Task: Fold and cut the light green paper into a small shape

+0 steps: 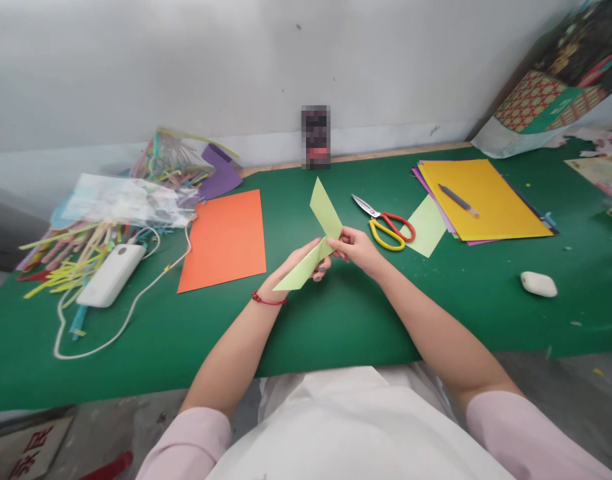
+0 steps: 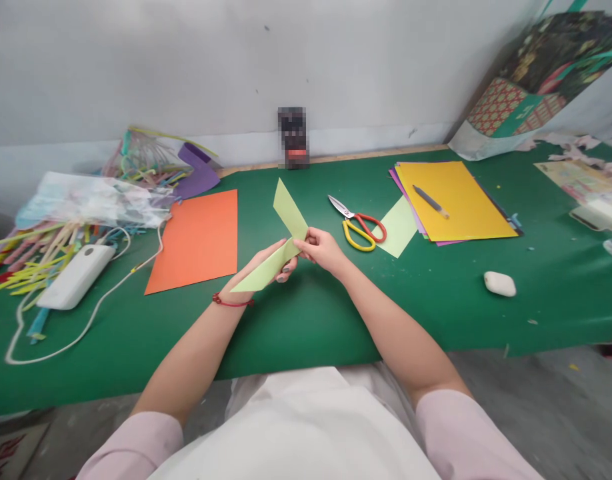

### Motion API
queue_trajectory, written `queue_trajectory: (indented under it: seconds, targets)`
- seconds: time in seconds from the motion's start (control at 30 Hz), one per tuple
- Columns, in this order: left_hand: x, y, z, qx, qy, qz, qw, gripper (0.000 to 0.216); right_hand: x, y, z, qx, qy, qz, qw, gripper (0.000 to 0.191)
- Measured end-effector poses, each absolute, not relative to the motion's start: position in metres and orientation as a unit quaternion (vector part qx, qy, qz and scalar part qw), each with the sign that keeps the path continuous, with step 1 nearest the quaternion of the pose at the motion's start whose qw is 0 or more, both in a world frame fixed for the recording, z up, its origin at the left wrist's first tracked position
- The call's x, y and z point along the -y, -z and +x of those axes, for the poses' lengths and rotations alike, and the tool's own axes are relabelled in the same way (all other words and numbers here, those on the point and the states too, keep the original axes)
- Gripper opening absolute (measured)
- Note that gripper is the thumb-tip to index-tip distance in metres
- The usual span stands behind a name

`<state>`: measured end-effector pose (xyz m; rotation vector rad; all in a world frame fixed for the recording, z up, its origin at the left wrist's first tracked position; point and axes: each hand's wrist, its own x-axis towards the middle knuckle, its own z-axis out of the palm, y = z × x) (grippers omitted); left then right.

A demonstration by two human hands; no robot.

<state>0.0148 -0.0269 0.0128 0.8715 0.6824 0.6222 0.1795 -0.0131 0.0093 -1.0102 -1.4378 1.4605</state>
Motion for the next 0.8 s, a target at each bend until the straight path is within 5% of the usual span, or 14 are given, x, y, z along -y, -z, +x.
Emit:
queue_trajectory:
  seconds: [0.8]
  targets:
    - [0.029,-0.007,0.02,-0.355,-0.287,0.382,0.803,0.038,0.01,-0.007,0.186,0.621,-0.552,-0.405,0.382,0.029]
